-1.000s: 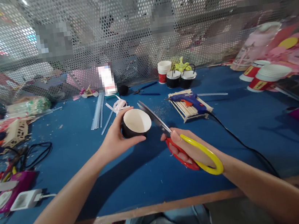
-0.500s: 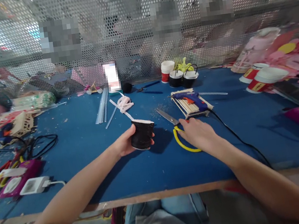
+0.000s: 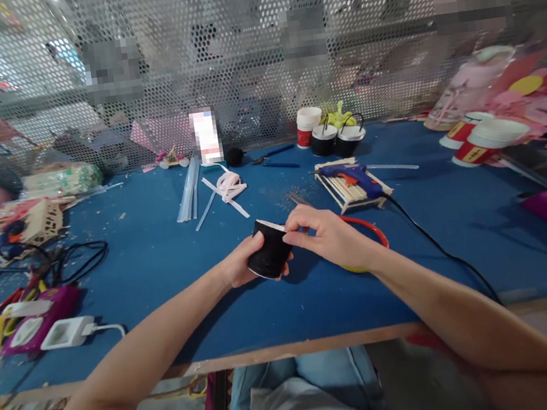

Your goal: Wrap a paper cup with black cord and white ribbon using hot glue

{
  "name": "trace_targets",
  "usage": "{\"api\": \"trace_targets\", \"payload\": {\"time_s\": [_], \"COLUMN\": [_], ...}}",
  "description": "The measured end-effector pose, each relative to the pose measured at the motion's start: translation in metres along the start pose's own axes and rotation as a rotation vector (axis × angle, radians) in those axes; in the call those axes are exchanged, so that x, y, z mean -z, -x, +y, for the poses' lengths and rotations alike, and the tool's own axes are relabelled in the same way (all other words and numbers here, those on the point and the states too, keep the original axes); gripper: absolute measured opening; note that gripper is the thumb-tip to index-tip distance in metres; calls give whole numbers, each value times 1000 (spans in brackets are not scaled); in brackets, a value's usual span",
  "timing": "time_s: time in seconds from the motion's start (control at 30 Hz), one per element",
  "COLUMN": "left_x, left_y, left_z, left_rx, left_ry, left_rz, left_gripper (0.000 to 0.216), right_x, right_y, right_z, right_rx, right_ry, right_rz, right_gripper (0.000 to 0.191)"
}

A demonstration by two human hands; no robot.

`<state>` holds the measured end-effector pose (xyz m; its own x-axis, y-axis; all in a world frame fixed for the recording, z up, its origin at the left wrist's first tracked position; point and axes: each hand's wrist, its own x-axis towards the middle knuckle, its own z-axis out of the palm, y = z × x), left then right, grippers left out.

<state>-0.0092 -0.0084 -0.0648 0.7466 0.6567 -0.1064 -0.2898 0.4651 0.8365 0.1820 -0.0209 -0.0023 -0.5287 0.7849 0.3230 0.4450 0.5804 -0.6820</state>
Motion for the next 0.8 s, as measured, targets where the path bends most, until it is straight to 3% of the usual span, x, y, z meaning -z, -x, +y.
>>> {"api": "trace_targets", "payload": {"time_s": [0.3,0.6,0.7,0.8], "left_x": [-4,-10,-7,3], "left_y": [-3,0,2,4], "left_z": [-4,0,8,21], "left_rx": [22,-19,-143,-266], "left_ry": [-33,-211,-499,-1125], "left_rz": [13,54,102,176], "left_gripper": [56,56,63,59], "right_x": [-2,0,13,30], "right_y": [10,11,13,17], "right_z": [4,10,12,11], "right_rx": [-89,-174,-108,-99], "right_ry": [-89,-69,-4,150], "right_rz": [-57,41,8,122], "right_gripper": [21,23,21,19]}}
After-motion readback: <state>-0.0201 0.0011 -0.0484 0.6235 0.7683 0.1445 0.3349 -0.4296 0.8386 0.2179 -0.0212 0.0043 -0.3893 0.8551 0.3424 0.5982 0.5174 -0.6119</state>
